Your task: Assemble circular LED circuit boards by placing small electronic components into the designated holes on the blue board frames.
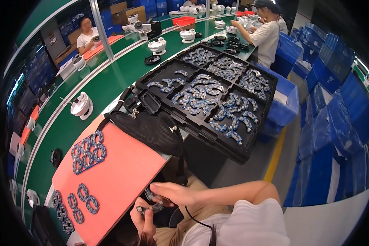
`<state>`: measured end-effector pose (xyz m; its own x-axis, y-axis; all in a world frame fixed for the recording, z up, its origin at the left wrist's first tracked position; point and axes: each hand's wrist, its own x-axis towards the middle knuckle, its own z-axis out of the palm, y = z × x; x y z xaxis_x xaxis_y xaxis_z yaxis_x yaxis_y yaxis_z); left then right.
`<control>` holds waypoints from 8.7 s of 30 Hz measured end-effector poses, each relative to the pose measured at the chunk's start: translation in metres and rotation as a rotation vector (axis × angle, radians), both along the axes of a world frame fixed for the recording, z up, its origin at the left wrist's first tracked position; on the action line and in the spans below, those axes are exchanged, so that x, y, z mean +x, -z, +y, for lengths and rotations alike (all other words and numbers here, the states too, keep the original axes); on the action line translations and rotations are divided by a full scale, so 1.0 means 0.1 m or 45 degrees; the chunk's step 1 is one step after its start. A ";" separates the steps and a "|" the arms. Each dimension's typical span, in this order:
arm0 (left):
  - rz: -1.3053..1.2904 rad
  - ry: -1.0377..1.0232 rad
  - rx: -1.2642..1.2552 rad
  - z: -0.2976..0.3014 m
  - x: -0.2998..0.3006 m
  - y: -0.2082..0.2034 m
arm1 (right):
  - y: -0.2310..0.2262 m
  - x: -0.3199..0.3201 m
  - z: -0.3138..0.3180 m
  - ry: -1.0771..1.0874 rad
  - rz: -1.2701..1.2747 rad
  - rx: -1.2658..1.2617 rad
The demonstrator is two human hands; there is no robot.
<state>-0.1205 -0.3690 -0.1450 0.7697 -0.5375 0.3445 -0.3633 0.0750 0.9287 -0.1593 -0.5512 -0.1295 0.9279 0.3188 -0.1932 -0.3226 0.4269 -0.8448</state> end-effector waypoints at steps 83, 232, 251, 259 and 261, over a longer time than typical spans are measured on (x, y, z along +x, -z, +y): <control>0.491 -0.298 -0.582 -0.72 0.54 -0.17 | -0.63 1.21 -0.83 -0.280 -1.039 -0.939; 0.669 -0.209 -0.445 -0.69 0.54 -0.13 | -0.59 1.30 -1.07 -0.293 -0.968 -1.230; 0.755 -0.052 -0.750 -0.76 0.72 -0.17 | -0.52 1.64 -1.52 0.285 -0.671 -1.094; 0.773 -0.222 -0.506 -0.63 0.71 -0.17 | -0.11 2.19 -2.38 0.692 -0.478 -1.706; 0.736 -0.199 -0.440 -0.61 0.68 -0.16 | -0.16 2.25 -2.40 0.581 -0.585 -1.966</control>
<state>-0.0521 -0.4300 -0.1290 0.9408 -0.3387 -0.0126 0.1521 0.3885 0.9088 0.0659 -0.7916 -0.1133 0.9493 -0.1923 0.2487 -0.0383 -0.8560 -0.5156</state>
